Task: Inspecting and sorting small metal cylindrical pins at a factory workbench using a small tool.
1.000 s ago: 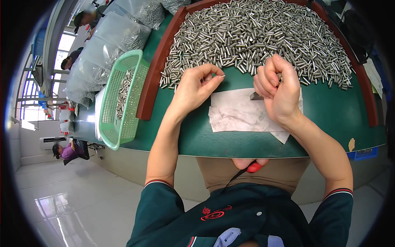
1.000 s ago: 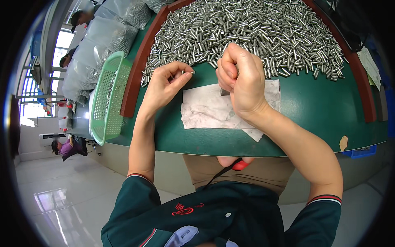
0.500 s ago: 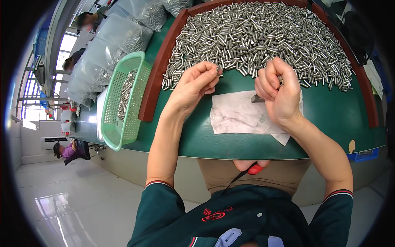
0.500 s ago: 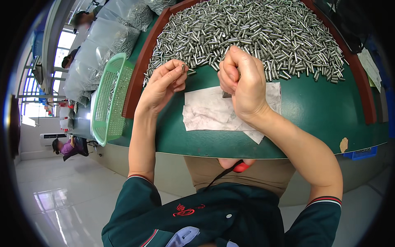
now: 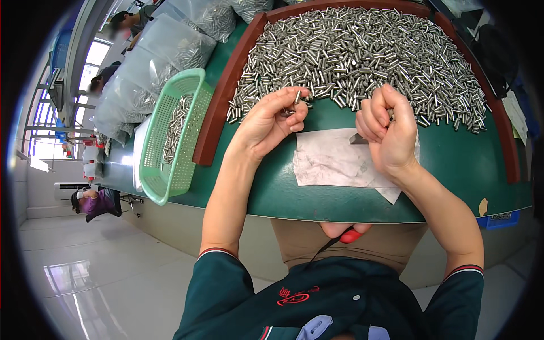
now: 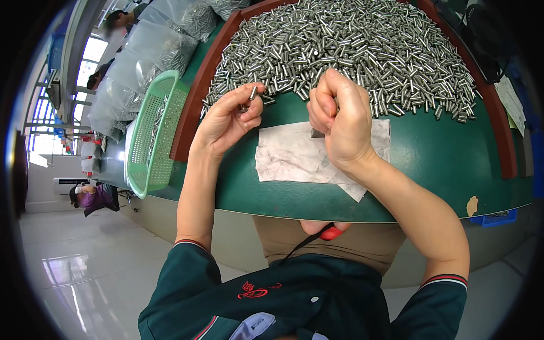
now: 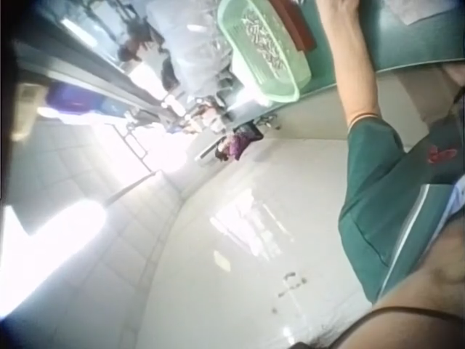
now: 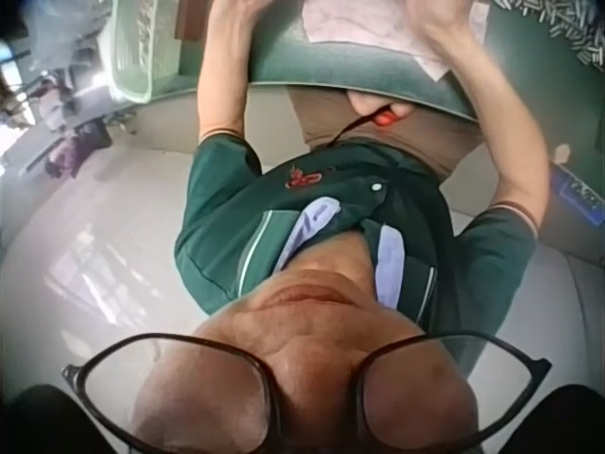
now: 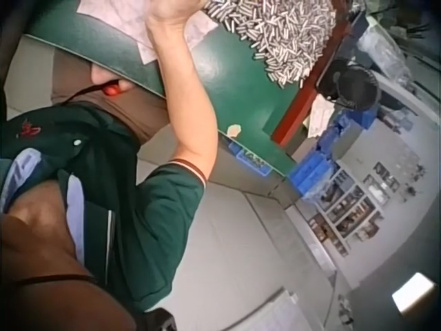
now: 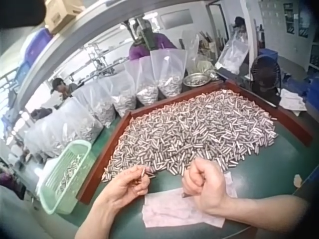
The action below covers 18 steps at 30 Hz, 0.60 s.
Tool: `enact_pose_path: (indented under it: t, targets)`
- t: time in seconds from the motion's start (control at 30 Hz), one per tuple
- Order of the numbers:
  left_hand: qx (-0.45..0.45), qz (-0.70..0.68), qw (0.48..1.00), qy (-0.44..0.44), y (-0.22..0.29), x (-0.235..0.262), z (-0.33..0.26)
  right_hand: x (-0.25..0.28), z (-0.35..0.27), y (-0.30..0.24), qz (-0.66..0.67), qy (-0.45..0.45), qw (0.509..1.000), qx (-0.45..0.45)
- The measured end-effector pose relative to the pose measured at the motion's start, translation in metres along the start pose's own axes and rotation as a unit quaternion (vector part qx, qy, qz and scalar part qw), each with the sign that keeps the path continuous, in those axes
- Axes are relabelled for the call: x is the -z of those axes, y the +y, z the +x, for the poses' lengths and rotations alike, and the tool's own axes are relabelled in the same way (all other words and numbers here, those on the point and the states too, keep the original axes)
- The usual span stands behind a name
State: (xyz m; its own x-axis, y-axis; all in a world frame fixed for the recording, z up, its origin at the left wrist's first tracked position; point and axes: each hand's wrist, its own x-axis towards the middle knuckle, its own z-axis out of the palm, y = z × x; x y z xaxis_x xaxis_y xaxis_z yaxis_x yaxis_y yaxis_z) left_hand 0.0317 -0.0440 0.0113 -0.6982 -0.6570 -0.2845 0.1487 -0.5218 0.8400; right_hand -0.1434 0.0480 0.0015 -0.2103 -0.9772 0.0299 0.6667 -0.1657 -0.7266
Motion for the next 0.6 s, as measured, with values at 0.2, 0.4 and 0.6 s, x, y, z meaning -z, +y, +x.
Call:
enact_pose_path:
  t: [0.2,0.4,0.6]
  targets:
    - [-0.062,0.058,0.996,0.013,0.002,0.02,0.0,-0.001,0.0,0.001,0.001,-0.006,1.0,0.0]
    - [-0.217,0.653,0.699,0.196,-0.014,-0.006,0.003,0.001,0.001,0.001,0.005,-0.005,1.0,-0.001]
    - [-0.266,0.691,0.648,0.18,-0.022,-0.001,0.008,0.002,0.0,0.002,0.003,-0.009,1.0,0.0]
